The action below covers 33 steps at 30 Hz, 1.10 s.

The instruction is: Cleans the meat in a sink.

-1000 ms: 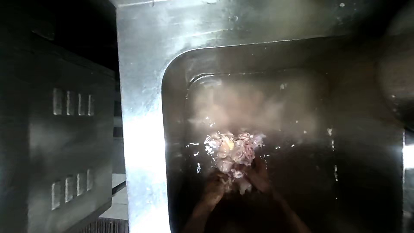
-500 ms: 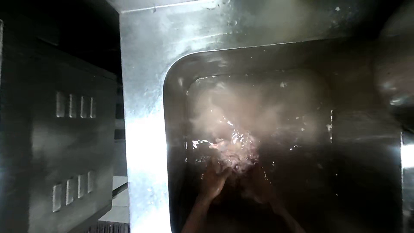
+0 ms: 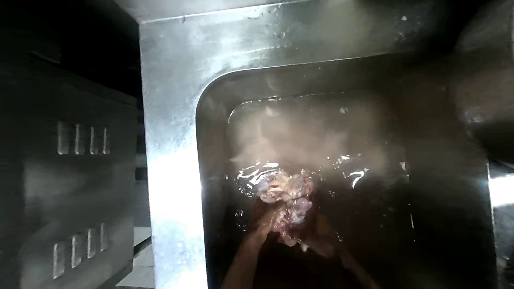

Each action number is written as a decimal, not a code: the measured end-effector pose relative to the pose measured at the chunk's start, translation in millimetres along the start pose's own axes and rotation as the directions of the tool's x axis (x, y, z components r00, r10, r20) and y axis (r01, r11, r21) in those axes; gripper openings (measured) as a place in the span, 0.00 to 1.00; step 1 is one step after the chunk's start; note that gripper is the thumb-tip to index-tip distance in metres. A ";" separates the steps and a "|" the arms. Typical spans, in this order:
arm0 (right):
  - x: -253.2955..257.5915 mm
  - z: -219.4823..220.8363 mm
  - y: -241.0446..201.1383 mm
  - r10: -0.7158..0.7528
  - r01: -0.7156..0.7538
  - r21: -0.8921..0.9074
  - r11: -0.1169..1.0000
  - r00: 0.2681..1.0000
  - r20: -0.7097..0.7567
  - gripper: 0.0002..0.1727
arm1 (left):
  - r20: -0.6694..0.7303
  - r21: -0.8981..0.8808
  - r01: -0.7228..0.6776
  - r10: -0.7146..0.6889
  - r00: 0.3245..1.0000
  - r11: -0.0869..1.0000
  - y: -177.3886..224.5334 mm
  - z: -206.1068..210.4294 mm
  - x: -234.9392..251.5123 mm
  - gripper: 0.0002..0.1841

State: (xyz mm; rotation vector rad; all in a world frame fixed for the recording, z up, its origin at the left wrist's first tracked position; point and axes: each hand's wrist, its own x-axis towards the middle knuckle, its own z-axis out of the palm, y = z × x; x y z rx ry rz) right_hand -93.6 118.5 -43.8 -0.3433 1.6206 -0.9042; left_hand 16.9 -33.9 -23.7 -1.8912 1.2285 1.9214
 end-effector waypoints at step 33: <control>-37.6 19.7 -31.9 0.131 -0.169 0.395 0.903 0.984 0.120 0.36 | 0.245 -0.185 -0.007 0.053 0.968 0.983 29.3 -25.3 1.1 0.18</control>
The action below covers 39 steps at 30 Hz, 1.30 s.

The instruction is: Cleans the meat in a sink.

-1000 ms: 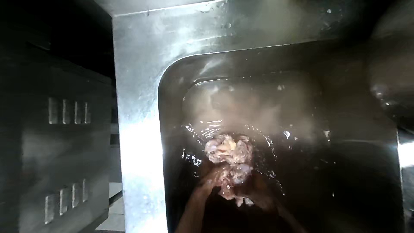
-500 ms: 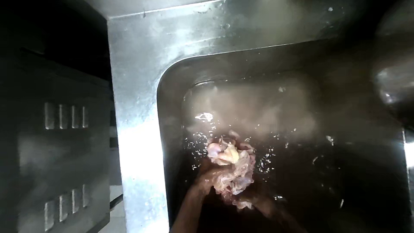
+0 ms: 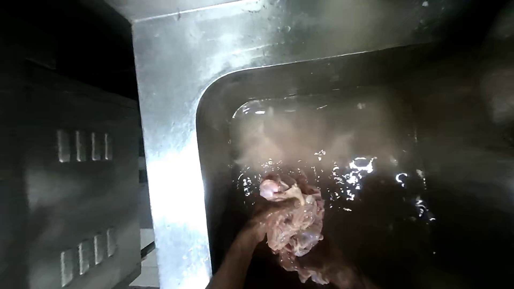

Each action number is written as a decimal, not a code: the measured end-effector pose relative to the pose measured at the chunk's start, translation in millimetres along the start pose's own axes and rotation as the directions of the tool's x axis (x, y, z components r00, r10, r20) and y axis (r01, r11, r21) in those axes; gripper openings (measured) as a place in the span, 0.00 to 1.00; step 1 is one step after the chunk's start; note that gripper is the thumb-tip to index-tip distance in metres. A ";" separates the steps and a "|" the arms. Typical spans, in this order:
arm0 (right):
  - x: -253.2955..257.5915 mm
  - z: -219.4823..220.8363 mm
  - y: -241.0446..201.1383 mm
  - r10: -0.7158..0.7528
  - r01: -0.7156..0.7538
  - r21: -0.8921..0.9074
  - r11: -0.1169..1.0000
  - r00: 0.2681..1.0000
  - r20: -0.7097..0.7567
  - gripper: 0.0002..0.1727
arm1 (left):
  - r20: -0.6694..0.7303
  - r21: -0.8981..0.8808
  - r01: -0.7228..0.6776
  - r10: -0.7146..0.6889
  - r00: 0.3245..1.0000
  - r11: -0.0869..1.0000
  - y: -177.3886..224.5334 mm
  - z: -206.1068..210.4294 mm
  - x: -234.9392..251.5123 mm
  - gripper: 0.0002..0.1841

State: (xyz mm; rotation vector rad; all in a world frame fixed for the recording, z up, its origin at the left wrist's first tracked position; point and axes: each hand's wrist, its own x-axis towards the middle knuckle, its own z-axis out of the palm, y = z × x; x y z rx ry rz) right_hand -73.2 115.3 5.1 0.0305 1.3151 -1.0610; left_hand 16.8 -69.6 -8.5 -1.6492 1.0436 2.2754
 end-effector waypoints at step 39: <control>-45.4 -3.9 -5.0 -0.134 0.128 -0.522 0.844 0.991 0.025 0.32 | 0.096 -0.232 0.042 -0.020 0.995 0.972 -59.0 -1.1 -53.2 0.09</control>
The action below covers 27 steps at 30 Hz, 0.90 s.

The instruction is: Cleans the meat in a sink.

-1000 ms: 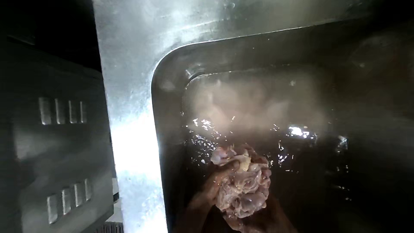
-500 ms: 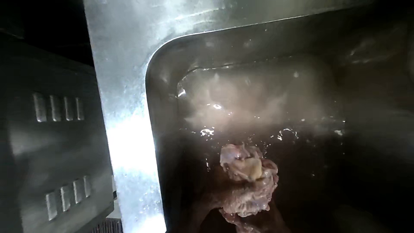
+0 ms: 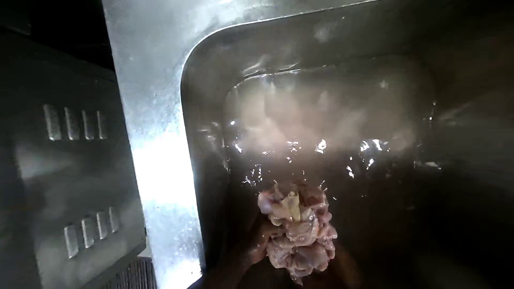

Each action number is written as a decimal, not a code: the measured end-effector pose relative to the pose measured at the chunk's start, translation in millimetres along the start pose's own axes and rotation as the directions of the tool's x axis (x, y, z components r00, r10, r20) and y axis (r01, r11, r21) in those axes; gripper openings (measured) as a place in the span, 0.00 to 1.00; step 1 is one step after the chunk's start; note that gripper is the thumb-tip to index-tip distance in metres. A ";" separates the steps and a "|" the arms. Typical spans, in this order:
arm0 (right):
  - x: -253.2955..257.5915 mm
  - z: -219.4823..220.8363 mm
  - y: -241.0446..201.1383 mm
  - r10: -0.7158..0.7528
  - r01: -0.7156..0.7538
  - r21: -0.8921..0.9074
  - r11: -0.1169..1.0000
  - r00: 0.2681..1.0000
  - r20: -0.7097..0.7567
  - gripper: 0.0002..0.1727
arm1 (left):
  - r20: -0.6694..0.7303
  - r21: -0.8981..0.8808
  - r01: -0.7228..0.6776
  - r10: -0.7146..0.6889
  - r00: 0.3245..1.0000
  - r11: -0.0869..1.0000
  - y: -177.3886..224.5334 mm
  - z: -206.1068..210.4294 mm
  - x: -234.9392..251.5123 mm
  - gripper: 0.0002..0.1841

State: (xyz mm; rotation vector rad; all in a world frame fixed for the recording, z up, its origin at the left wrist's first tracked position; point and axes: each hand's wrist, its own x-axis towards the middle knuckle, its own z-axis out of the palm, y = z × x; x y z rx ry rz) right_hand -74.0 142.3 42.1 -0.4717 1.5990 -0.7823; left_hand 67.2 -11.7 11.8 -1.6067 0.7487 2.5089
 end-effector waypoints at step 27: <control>-15.4 -16.2 2.6 -0.178 0.195 -0.309 0.931 0.981 0.080 0.52 | 0.284 -0.306 0.283 -0.197 0.939 0.909 -24.2 -16.4 19.7 0.16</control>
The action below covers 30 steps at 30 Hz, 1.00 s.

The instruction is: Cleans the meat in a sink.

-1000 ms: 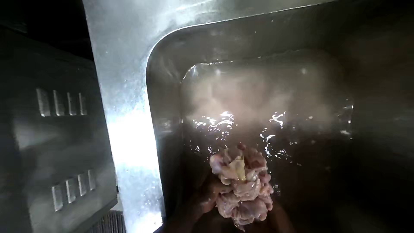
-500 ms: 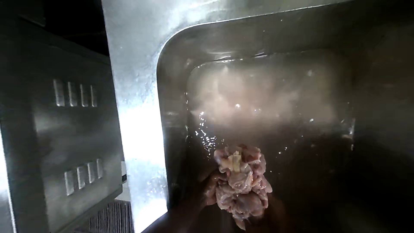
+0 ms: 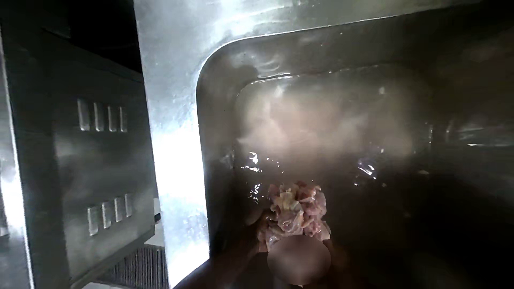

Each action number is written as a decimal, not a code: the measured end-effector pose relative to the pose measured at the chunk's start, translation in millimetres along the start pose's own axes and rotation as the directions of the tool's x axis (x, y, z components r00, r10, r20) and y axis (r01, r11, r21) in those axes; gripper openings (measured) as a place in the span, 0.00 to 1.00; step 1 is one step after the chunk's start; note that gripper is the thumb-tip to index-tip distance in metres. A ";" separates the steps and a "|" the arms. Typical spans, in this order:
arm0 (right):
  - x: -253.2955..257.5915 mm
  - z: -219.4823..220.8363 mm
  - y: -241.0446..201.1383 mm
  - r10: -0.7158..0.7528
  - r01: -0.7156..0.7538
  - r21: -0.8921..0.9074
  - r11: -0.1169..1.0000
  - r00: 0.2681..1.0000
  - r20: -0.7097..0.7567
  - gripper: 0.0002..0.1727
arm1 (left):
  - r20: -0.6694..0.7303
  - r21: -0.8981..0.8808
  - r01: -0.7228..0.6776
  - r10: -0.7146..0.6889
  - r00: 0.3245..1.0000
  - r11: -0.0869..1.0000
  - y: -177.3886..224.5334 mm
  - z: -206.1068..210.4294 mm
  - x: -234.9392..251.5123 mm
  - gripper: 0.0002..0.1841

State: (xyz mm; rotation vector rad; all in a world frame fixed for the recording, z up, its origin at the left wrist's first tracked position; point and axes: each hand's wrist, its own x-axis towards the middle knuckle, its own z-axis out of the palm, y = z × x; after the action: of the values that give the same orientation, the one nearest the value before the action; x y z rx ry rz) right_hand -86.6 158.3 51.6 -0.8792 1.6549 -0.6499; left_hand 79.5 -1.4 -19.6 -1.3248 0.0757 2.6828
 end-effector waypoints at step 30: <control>57.3 -25.1 46.5 0.114 -0.119 -0.100 0.988 0.992 -0.061 0.46 | -0.463 0.150 -0.479 0.490 0.739 0.865 -12.0 36.3 43.3 0.15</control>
State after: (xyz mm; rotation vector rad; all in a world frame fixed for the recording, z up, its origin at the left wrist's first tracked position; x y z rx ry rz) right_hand -128.2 137.6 -10.9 -0.8374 1.7887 -0.5158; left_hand 26.9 19.2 -31.6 -2.2135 0.5845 2.6115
